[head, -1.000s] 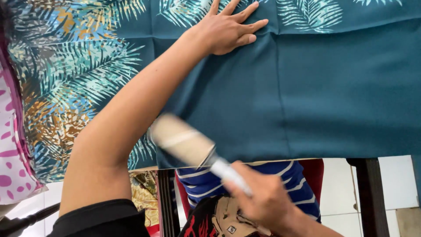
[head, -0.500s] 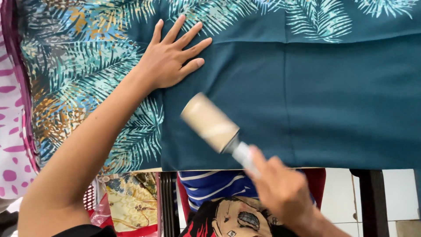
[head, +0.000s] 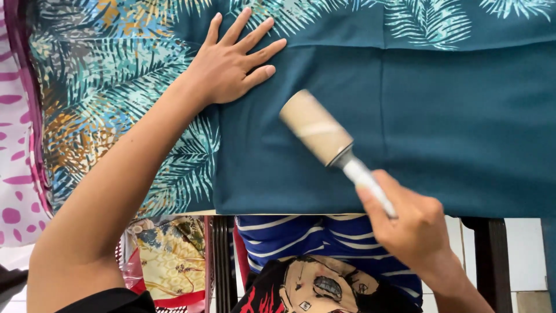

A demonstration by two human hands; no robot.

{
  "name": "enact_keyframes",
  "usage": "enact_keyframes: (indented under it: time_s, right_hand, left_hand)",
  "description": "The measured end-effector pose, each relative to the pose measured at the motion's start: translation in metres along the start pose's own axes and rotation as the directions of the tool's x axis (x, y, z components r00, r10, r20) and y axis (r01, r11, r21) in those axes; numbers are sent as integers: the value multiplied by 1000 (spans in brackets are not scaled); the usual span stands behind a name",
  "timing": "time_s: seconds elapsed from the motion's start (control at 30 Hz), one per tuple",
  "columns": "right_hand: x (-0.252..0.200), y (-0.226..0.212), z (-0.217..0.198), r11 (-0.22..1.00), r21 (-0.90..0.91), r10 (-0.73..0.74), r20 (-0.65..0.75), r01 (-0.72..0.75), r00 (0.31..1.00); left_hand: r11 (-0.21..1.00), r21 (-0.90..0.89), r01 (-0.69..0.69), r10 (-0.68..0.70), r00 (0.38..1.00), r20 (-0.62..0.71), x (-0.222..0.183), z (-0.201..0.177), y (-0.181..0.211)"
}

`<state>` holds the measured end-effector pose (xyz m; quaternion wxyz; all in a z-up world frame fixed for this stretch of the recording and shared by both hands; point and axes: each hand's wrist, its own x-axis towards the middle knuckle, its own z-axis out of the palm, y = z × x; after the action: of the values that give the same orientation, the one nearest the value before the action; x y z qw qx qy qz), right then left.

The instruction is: Using a lint roller to remove lint and debris from a piece of patterned fabric spread on a table.

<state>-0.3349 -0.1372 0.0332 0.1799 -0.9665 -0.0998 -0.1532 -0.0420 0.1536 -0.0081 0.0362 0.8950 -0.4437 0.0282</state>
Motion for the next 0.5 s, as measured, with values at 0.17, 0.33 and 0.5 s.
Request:
enact_keyframes:
  time_s: [0.17, 0.33, 0.5]
  right_hand:
    - [-18, -6, -12, 901, 434, -127, 249, 7, 960]
    - [-22, 14, 2, 913, 398, 9, 200, -89, 980]
    - [-10, 9, 21, 999, 20, 50, 27, -50, 998]
  left_hand:
    - [1000, 0, 2, -2, 1000, 1, 1, -1, 1]
    - [1000, -9, 16, -16, 999, 27, 0, -4, 2]
    - [1000, -22, 8, -8, 1000, 13, 1, -3, 0]
